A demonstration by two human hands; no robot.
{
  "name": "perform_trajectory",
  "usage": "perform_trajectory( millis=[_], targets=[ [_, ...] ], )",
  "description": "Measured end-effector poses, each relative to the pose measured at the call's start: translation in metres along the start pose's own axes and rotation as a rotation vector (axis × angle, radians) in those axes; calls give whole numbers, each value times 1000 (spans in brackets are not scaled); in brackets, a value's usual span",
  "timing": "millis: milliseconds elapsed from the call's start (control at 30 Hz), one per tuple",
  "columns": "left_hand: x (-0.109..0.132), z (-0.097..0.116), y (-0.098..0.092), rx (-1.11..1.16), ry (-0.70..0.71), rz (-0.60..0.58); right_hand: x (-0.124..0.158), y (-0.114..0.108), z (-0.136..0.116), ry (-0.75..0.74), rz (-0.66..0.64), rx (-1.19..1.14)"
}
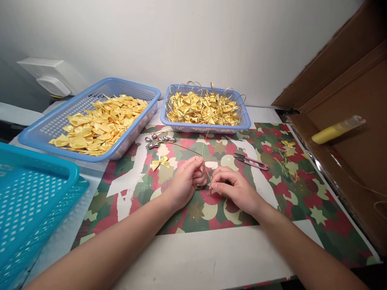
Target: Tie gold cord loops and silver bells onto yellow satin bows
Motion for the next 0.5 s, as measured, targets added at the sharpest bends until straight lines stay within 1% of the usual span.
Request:
perform_trajectory(
  millis=[333, 500],
  targets=[
    [1, 1, -1, -1, 1, 3, -1, -3, -2, 37, -12, -101],
    [-1, -1, -2, 10, 2, 9, -2, -3, 0, 83, -17, -123]
  ],
)
Point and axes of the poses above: each hand's wrist, its own x-axis away from the middle knuckle, its own y-axis out of the palm, z = x × y, the point moved 5 cm from there along -x, towards the middle knuckle, and after that the axes turned 7 degrees about y, right-handed, at the moved point
